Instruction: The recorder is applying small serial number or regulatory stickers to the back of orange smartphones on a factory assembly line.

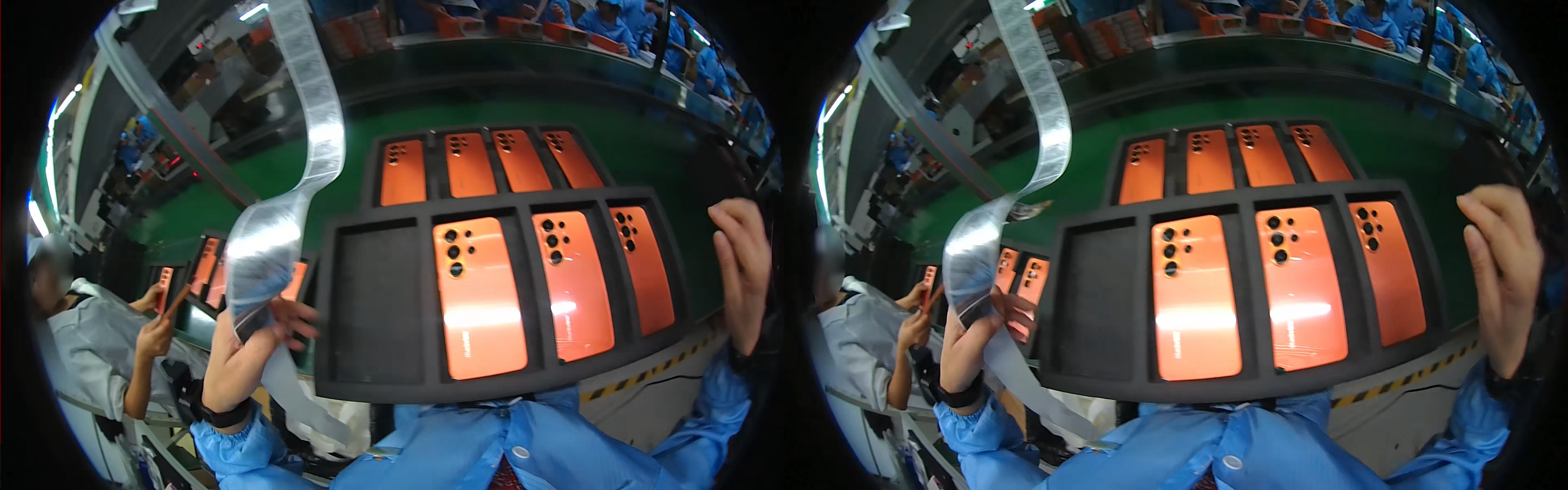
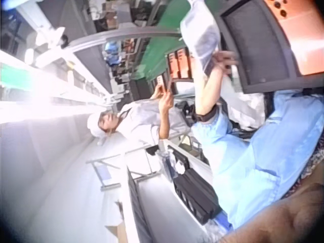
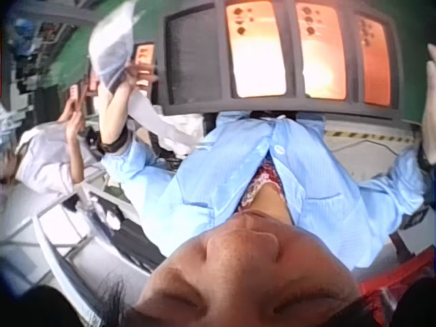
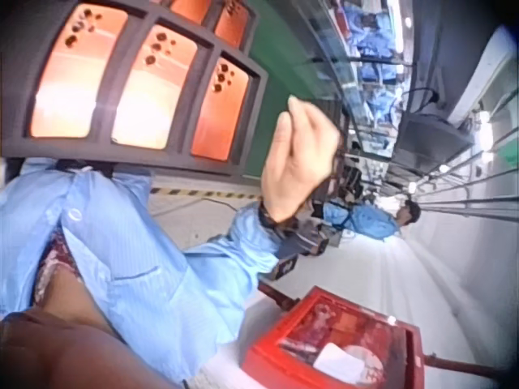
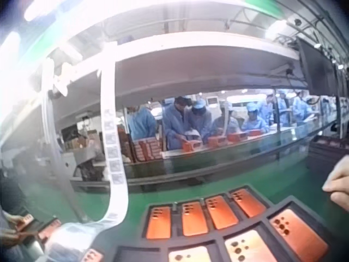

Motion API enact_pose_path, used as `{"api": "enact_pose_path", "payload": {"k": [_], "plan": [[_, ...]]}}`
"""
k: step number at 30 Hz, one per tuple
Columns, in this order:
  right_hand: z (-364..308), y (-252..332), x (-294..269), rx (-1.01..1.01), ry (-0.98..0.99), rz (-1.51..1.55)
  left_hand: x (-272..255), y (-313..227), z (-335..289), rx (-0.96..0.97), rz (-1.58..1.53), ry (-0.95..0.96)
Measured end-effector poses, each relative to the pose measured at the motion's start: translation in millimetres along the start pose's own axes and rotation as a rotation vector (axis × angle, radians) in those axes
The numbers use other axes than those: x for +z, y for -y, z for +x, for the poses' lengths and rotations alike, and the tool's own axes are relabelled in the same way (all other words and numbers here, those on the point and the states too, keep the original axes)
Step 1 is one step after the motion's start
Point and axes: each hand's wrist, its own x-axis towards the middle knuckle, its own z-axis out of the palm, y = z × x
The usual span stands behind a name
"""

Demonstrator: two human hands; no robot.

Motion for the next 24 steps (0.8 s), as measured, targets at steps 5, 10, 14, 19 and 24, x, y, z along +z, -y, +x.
{"api": "enact_pose_path", "payload": {"k": [5, 10, 14, 19, 24], "plan": [[80.0, 102.0, 13.1, -0.579, -0.103, 0.414, 12.4, -9.3, -7.3, -0.24, -0.602, 0.519], [92.3, 176.5, 68.6, -0.738, -0.194, 0.912, 49.8, -5.9, -16.7, -0.216, -0.528, 0.498], [89.2, 185.8, 84.3, -0.698, -0.101, 0.875, 59.8, 20.1, -13.1, -0.246, -0.752, 0.603], [83.8, 184.1, 93.3, -0.741, 0.024, 0.866, 82.7, 39.5, -16.3, -0.187, -0.914, 0.601], [79.6, 190.3, 96.9, -0.737, -0.009, 0.849, 85.9, 47.3, -28.0, -0.212, -1.076, 0.553]]}}
